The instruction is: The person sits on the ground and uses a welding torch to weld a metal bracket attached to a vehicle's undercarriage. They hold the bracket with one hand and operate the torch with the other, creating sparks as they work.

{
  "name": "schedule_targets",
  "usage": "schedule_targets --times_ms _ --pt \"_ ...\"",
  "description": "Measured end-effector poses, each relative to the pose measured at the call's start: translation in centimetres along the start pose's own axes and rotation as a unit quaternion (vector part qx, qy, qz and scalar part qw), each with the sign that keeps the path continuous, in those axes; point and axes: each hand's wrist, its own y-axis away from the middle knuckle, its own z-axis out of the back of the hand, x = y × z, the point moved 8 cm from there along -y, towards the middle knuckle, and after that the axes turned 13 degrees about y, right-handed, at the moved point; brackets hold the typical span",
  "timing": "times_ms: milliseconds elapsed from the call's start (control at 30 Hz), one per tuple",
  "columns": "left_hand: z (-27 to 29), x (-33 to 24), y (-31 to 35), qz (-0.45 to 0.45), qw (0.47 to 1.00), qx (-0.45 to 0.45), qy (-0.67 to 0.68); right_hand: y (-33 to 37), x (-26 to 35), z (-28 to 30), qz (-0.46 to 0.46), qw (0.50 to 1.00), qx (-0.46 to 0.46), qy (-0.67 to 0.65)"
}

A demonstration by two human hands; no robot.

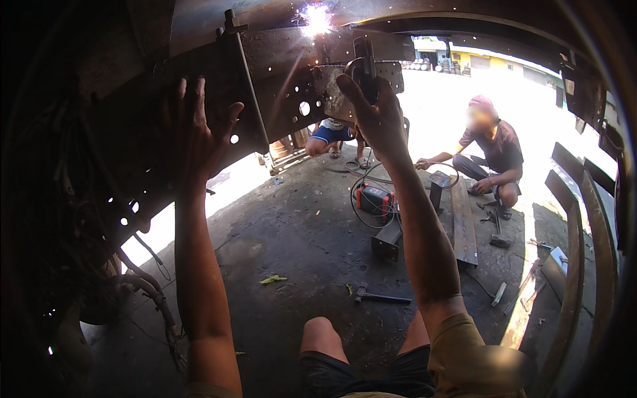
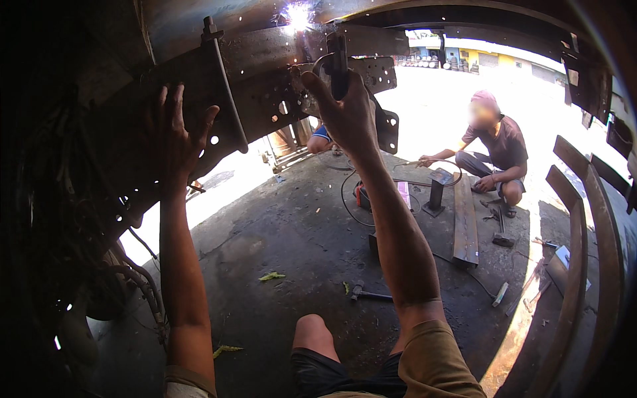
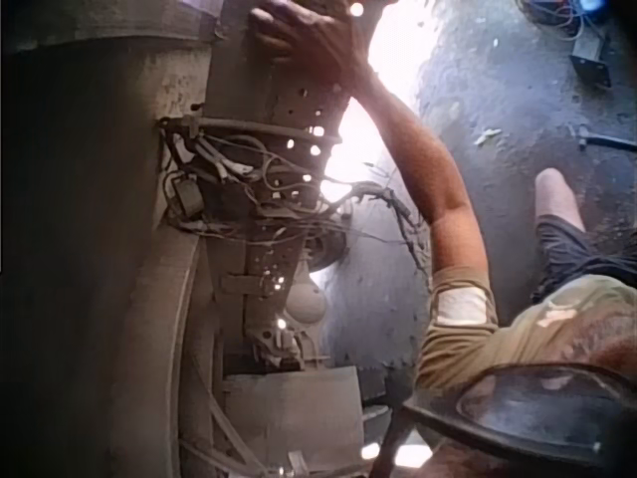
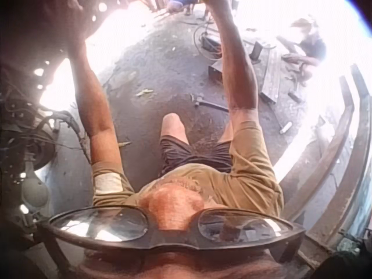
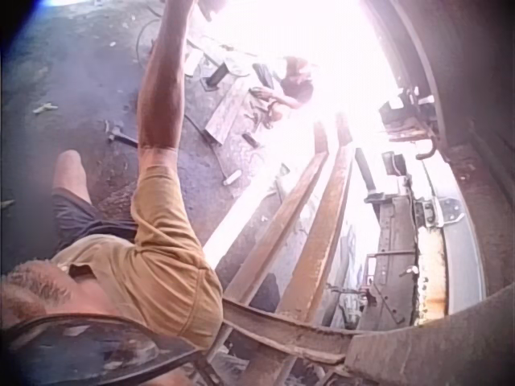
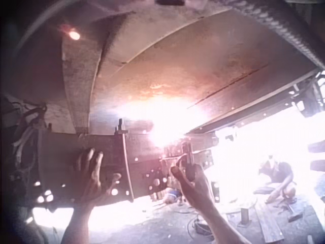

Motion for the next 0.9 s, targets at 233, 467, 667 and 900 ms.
schedule_targets --times_ms 233,467,667,900 --pt "0.7 0.0 -0.3 -0.030 0.999 -0.020 0.018 0.0 0.4 0.1 0.016 1.000 -0.009 -0.021" --pt "0.4 -0.2 -0.2 -0.019 1.000 -0.013 -0.006 -0.2 0.1 0.1 0.010 1.000 -0.004 -0.002" --pt "-0.2 0.2 0.0 0.009 1.000 0.011 -0.001 -0.3 -0.1 -0.1 0.011 1.000 -0.001 -0.021" --pt "-0.7 0.6 0.2 0.030 0.999 0.032 0.012 -0.3 -0.2 -0.2 -0.007 1.000 0.003 0.010"
